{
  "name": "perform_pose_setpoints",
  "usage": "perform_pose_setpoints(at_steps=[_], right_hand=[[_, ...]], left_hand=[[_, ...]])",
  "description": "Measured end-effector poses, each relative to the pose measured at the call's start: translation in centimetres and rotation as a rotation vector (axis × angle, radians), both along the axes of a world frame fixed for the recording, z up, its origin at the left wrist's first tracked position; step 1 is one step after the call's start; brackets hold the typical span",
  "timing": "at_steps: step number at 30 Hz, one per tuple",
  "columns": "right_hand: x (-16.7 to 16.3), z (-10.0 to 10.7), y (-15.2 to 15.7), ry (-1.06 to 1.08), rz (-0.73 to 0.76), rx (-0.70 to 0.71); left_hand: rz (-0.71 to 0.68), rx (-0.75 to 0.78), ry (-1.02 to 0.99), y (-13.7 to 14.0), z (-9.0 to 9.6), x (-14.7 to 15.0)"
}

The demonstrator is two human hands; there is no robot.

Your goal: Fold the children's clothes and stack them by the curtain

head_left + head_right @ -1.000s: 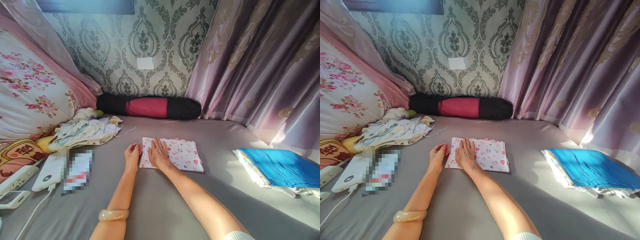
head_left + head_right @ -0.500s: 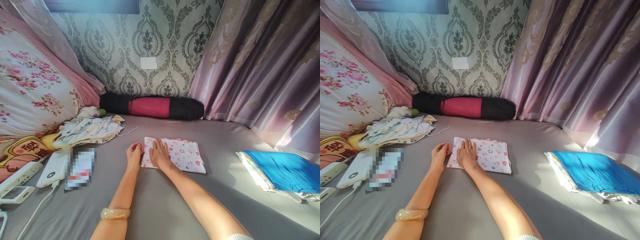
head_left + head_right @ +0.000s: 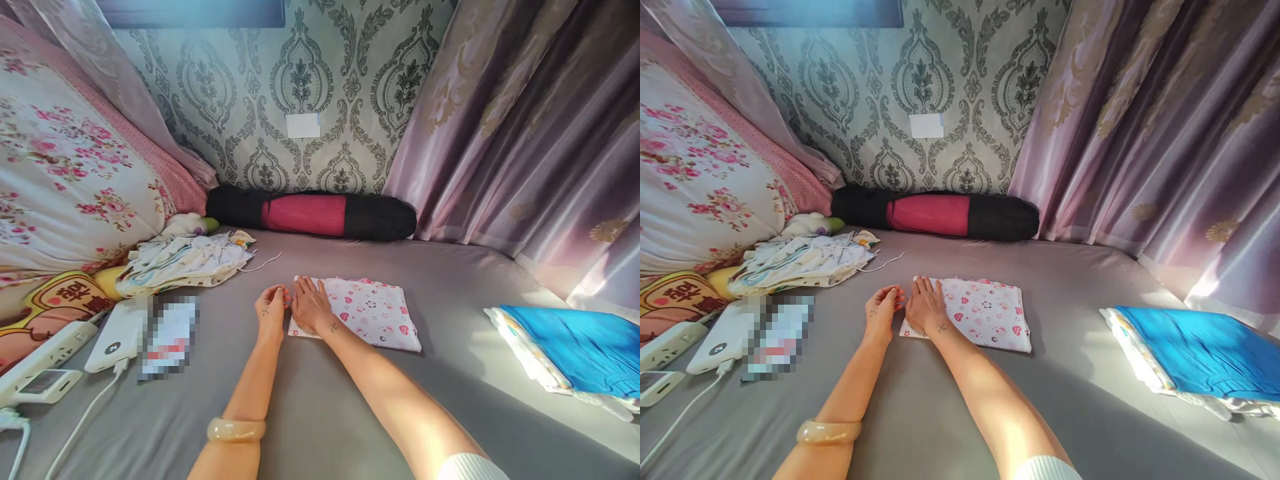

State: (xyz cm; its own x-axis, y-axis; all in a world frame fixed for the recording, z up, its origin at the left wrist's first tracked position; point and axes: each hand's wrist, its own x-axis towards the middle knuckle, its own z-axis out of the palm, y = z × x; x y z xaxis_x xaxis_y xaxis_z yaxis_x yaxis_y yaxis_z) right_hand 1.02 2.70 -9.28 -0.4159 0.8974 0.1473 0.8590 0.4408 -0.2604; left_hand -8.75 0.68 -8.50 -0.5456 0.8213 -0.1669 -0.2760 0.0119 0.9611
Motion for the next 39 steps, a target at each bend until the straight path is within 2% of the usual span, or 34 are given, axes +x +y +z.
perform_pose_setpoints(at_steps=[8,17,29,32,37,39], right_hand=[[0.1,0.0,-0.5,0.01,-0.013,0.066],[0.4,-0.1,-3.5,0.05,0.006,0.073],[1.2,0.3,-3.6,0.13,-0.002,0.055],[2.5,0.5,-3.6,0.114,-0.038,0.094],[6.0,0.6,-3.6,0.037,-0.145,0.133],[7.2,0.4,-3.6,0.005,-0.176,0.13]], left_hand=[[0.01,0.002,-0.005,0.0,0.1,-0.1],[-0.012,0.01,0.051,-0.1,0.0,-0.1],[-0.075,0.028,0.17,0.0,-0.6,0.0],[-0.17,0.097,0.377,0.1,-1.1,0.3],[-0.423,0.316,1.049,-0.5,-2.1,1.6],[-0.526,0.334,1.287,-1.0,-2.4,2.3]])
